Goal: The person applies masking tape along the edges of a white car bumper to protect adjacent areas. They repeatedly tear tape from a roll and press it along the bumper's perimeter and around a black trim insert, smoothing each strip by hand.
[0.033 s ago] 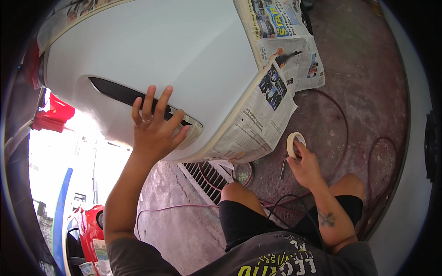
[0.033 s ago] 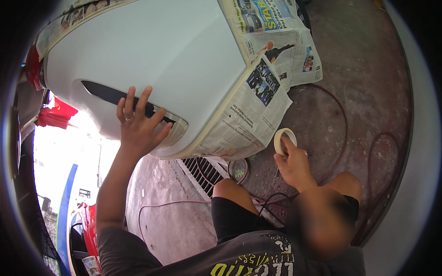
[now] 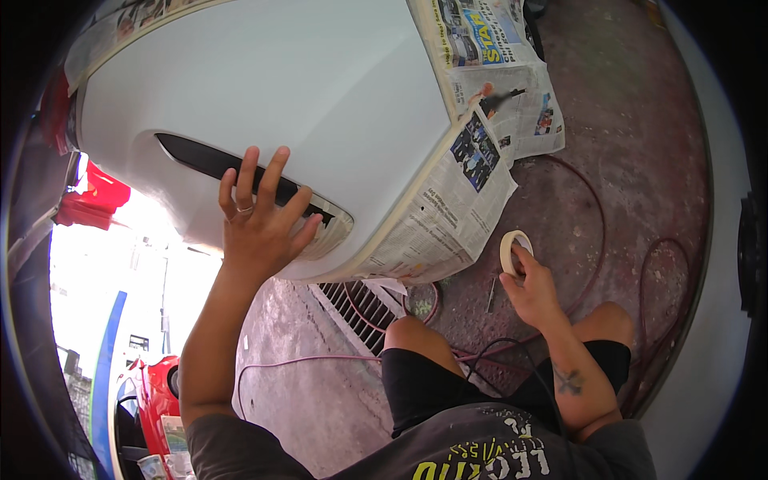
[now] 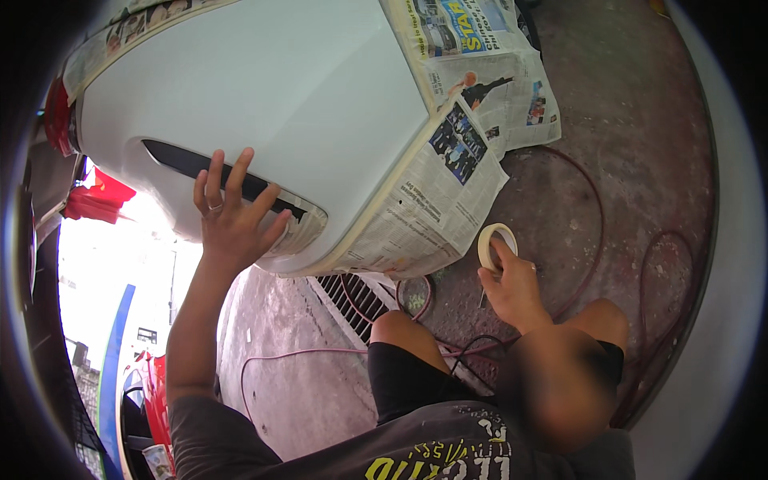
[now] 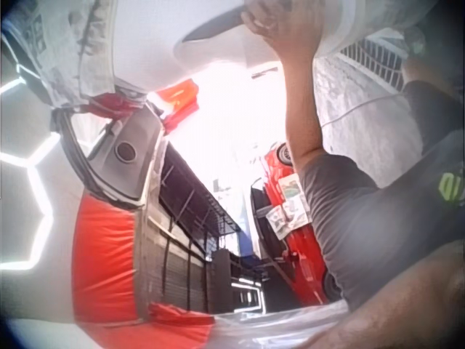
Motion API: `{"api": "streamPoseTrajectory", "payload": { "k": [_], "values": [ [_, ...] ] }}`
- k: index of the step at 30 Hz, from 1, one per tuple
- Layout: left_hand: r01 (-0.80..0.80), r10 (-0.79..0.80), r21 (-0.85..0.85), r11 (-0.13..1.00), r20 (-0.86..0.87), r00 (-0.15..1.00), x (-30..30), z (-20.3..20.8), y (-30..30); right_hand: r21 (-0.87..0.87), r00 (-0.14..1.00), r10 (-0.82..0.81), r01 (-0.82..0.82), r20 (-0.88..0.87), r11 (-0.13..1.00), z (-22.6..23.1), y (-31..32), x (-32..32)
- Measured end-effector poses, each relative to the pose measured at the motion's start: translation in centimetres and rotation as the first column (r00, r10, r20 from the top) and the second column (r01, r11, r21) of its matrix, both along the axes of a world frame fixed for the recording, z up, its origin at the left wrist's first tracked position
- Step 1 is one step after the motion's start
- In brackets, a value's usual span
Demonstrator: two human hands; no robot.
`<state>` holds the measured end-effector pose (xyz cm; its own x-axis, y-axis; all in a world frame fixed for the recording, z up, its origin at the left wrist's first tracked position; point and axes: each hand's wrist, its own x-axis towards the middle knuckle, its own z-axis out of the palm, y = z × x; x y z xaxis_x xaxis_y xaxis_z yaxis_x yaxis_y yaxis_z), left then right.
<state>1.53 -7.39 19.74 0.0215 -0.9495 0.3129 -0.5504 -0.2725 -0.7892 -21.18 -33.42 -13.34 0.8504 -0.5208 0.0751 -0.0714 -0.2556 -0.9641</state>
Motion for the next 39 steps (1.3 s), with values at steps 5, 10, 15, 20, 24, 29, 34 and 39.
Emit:
{"api": "streamPoseTrajectory", "payload": {
  "k": [5,10,15,20,24,29,34,39],
  "values": [
    [0.050,-0.049,0.001,0.999,0.155,0.987,0.2,0.7,2.5,-0.023,0.999,-0.013,0.012,-0.037,1.000,-0.6,-0.1,0.1],
    [-0.066,0.074,-0.036,0.997,0.314,0.947,0.3,-1.0,5.1,-0.042,0.997,0.005,-0.009,-0.082,0.999,0.0,0.2,0.1],
    [-0.059,0.077,-0.090,0.994,0.214,0.974,-0.2,-1.6,4.6,-0.043,0.999,0.015,-0.017,-0.043,0.999,-1.6,0.5,0.8],
    [-0.022,0.021,0.023,0.999,0.073,0.997,-1.5,-0.6,4.7,0.064,0.989,0.145,-0.144,-0.008,0.987,-0.4,0.7,1.1],
    [0.044,-0.163,-0.258,0.965,-0.463,0.871,-5.7,-3.7,2.5,0.264,0.951,0.203,-0.263,0.235,0.928,3.2,2.5,0.2],
    [-0.009,-0.337,-0.415,0.910,-0.751,0.568,-10.7,-8.7,-0.3,-0.059,0.902,0.295,-0.292,0.314,0.955,8.7,4.9,-0.4],
    [-0.148,-0.318,-0.392,0.908,-0.874,0.367,-11.7,-10.9,-1.8,-0.249,0.892,0.302,-0.225,0.337,0.942,11.0,5.7,-0.3],
    [-0.155,-0.397,-0.433,0.888,-0.892,0.218,-10.4,-10.8,-1.3,-0.350,0.846,0.340,-0.198,0.410,0.915,10.8,6.2,0.1]
  ]
}}
